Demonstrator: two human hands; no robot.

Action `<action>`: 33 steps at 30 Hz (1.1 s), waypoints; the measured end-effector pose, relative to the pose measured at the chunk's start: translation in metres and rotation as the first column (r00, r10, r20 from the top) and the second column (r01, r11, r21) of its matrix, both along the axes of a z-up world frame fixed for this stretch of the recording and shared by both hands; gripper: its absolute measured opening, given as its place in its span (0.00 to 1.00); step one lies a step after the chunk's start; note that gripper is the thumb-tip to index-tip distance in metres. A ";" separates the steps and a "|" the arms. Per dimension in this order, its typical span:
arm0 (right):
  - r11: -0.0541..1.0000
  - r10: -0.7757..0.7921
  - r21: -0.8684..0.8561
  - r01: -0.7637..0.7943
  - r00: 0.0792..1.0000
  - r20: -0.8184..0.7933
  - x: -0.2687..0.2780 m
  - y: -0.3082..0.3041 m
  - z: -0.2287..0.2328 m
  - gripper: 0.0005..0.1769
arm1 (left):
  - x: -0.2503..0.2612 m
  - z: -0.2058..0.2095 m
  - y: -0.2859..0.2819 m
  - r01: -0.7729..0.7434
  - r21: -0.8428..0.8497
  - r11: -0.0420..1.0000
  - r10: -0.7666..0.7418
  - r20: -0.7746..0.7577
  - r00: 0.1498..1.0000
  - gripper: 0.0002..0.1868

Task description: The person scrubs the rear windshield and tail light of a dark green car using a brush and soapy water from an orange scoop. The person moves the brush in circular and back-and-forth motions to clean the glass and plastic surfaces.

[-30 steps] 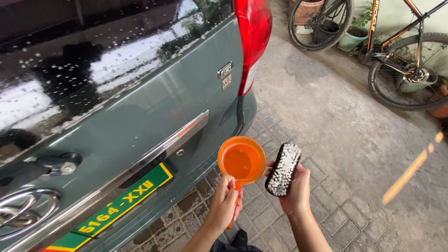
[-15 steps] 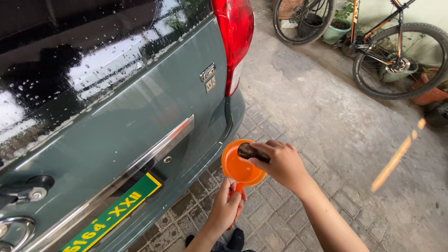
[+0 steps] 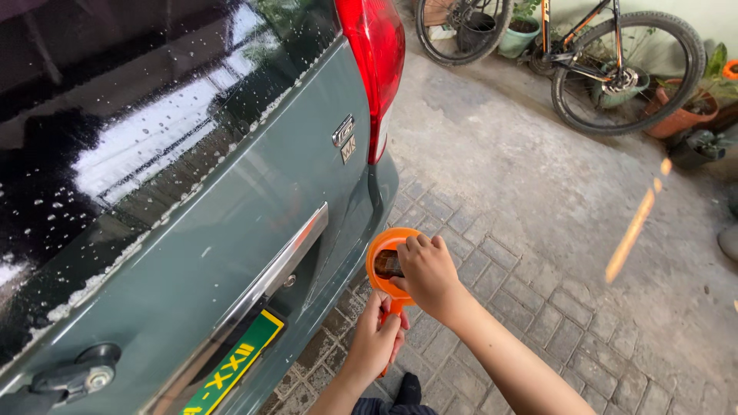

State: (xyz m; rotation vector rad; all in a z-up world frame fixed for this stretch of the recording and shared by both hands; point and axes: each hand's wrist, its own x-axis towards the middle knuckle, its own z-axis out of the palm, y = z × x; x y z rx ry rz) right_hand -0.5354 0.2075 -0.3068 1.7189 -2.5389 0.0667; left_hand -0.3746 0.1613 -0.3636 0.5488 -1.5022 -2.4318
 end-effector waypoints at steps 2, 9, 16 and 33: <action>1.000 -0.020 -0.013 0.020 1.000 0.023 0.005 -0.003 -0.004 0.28 | 0.002 -0.002 -0.008 0.009 -0.015 1.000 -0.009 0.015 1.000 0.06; 0.952 -0.031 -0.284 0.115 0.958 0.286 -0.005 -0.001 0.020 0.26 | 0.007 0.000 -0.030 0.013 0.028 1.000 -0.014 0.020 1.000 0.06; 0.756 0.034 -0.498 0.426 0.734 0.679 -0.065 -0.064 0.069 0.25 | -0.001 0.019 -0.050 -0.040 0.025 0.999 0.039 0.032 0.999 0.07; 0.496 0.272 -0.861 -0.110 0.962 0.033 -0.139 -0.219 0.077 0.42 | 0.004 0.029 -0.081 -0.165 0.103 0.981 0.168 -0.024 0.985 0.08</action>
